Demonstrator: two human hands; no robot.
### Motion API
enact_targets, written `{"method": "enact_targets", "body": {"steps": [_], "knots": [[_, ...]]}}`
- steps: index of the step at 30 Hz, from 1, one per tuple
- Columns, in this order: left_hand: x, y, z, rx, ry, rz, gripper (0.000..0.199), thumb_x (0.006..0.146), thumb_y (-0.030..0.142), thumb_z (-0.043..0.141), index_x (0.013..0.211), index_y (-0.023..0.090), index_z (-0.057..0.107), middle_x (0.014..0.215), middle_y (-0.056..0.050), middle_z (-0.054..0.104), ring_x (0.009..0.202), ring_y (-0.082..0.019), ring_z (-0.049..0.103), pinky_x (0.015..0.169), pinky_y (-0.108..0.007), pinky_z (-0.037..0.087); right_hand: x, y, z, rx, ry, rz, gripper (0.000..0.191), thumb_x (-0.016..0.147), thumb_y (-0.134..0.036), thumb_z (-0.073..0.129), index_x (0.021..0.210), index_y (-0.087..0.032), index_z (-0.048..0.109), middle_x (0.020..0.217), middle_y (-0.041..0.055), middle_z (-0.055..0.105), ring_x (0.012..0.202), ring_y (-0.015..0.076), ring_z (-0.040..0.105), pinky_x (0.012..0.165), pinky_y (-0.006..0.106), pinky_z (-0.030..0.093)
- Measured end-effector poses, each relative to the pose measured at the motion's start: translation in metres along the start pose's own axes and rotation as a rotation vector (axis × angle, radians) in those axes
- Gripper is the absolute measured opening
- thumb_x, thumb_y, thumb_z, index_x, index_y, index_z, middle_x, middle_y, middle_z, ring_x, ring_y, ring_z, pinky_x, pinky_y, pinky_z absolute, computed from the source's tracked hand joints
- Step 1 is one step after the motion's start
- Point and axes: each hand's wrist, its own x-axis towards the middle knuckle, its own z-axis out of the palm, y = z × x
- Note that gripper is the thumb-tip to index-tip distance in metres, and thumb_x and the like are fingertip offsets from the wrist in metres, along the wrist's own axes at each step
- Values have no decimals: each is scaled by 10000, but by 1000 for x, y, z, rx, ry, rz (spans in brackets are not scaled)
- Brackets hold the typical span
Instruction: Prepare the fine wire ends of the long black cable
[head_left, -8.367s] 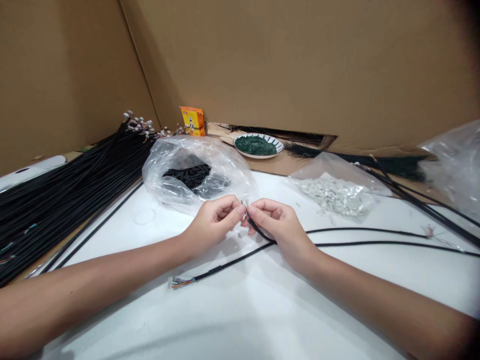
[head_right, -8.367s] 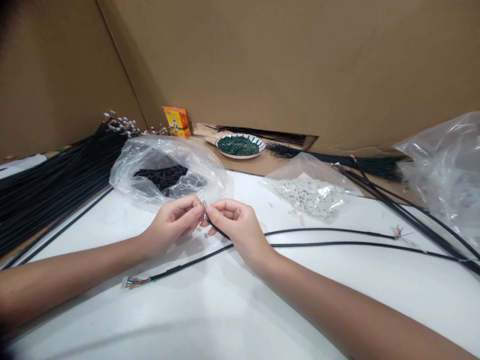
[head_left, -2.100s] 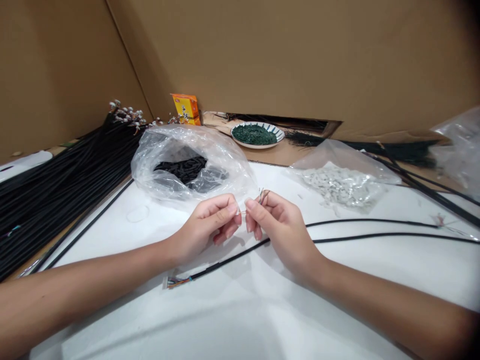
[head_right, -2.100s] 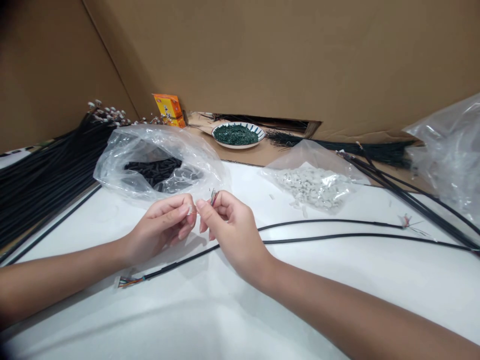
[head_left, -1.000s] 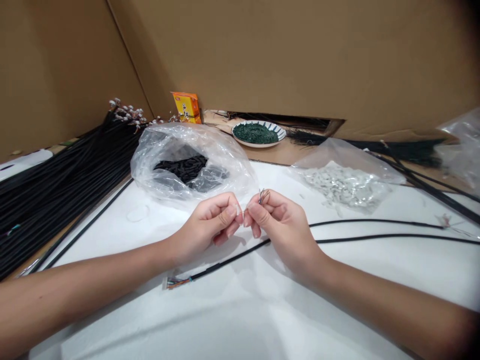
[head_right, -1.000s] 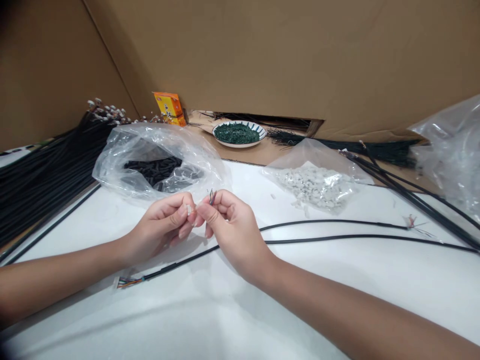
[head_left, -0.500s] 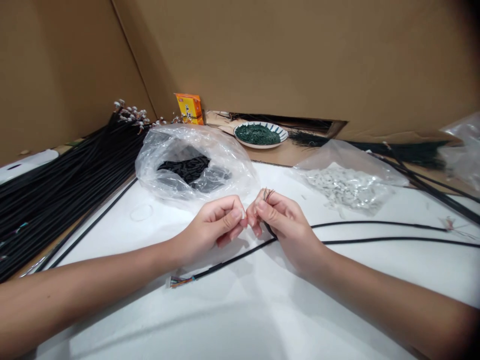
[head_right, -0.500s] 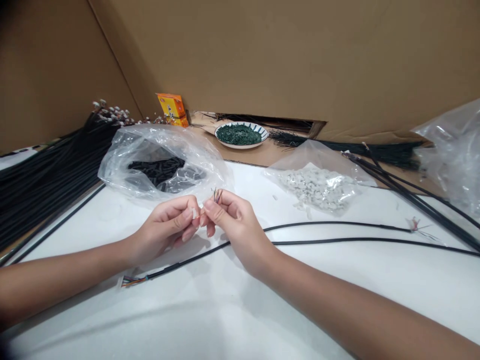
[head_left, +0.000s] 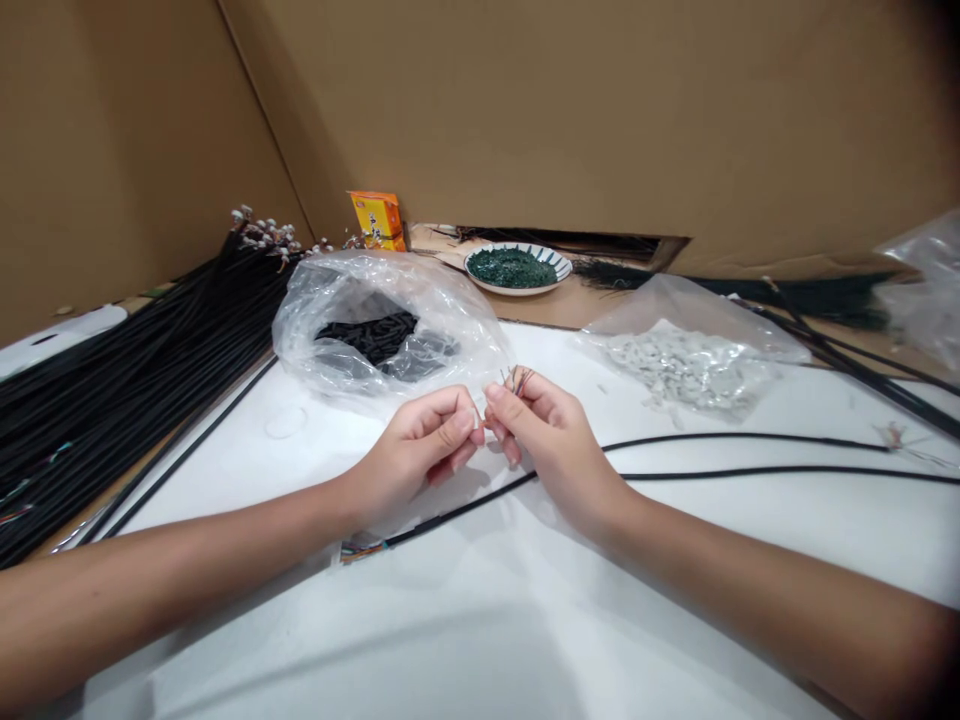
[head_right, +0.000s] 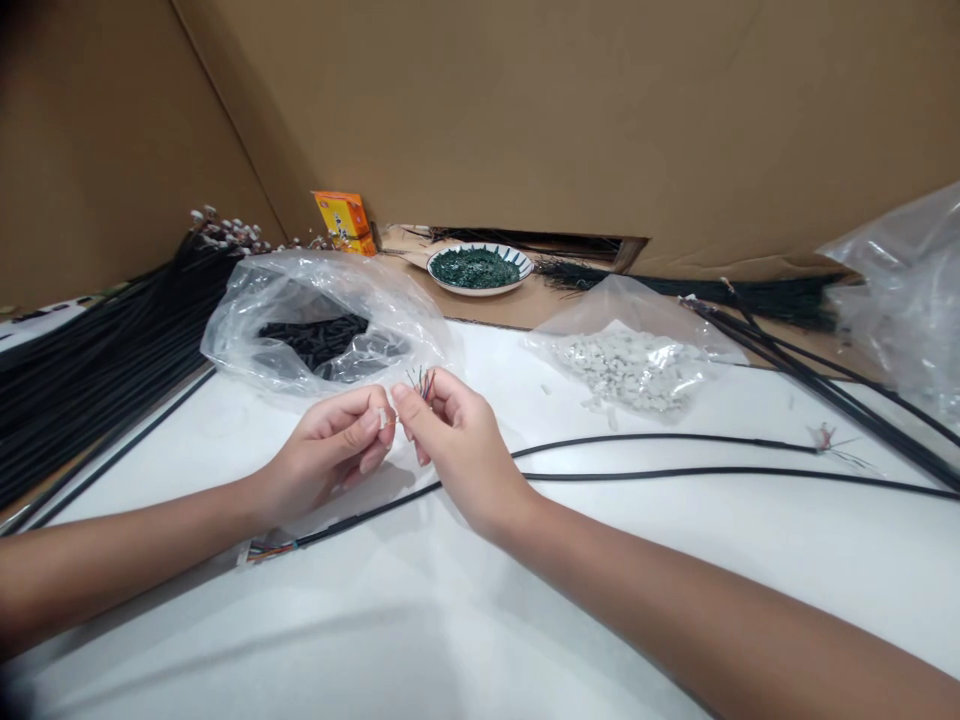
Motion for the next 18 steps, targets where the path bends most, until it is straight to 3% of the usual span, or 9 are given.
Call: {"method": "enact_targets", "body": {"steps": [18], "knots": [[-2,2,6,21,25,-22,263,891,344,485,717,147,470,532,47,420,416,-37,303,373,-157,201,0,3,0,89,-11,-16,393,854,-453,570,635,-171,407,563,-67,463,421,22,394,401,146,306]]}}
